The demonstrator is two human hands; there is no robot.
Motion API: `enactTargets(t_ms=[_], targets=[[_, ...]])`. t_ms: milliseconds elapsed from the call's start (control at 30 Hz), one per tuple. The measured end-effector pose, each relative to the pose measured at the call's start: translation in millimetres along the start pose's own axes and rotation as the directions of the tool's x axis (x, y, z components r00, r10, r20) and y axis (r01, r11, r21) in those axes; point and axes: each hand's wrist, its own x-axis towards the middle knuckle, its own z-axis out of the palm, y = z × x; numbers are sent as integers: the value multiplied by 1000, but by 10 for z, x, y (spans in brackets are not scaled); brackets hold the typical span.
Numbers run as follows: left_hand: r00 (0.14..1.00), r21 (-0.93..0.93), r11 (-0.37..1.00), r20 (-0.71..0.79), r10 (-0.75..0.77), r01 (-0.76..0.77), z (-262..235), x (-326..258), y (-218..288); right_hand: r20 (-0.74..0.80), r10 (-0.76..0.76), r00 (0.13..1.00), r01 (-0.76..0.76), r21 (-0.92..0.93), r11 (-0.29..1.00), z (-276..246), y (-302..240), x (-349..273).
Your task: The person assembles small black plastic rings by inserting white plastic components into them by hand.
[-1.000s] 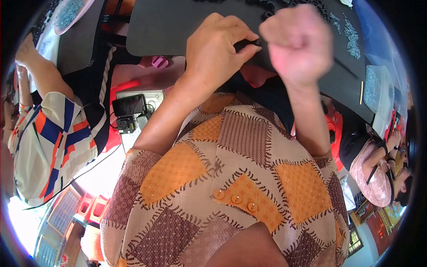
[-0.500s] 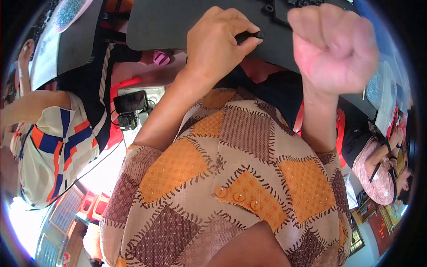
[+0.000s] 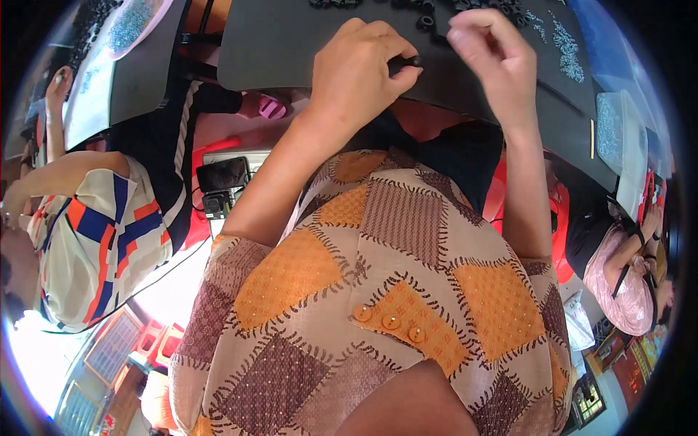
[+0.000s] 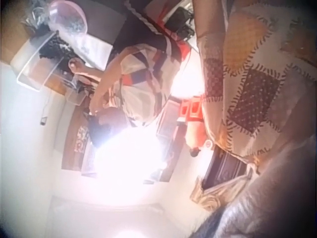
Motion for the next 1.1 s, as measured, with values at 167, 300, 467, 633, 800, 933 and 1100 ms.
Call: enactTargets(t_ms=[167, 300, 467, 633, 800, 933, 1100], targets=[[999, -54, 998, 50, 22, -19, -49, 67, -38, 272, 11, 962, 139, -523, 841, 63, -157, -198], [994, -163, 985, 103, -45, 62, -108, 109, -36, 289, 61, 955, 108, -535, 838, -32, -92, -200], [886, -631, 623, 336, -318, 463, -256, 168, -34, 222, 89, 971, -82, -41, 996, 56, -172, -203], [796, -807, 43, 570, -204, 589, -246, 101, -107, 181, -86, 980, 76, 57, 995, 154, -141, -139], [812, -816, 61, 561, -162, 575, -241, 65, -89, 216, -55, 975, 66, -45, 997, 115, -192, -142], [872, -806, 334, 450, -191, 489, -311, 51, -3, 210, -31, 977, 57, -116, 992, 124, -252, -144], [887, -710, 533, 391, -245, 460, -427, 41, 95, 199, -36, 979, 53, -77, 996, 161, -238, -156]])
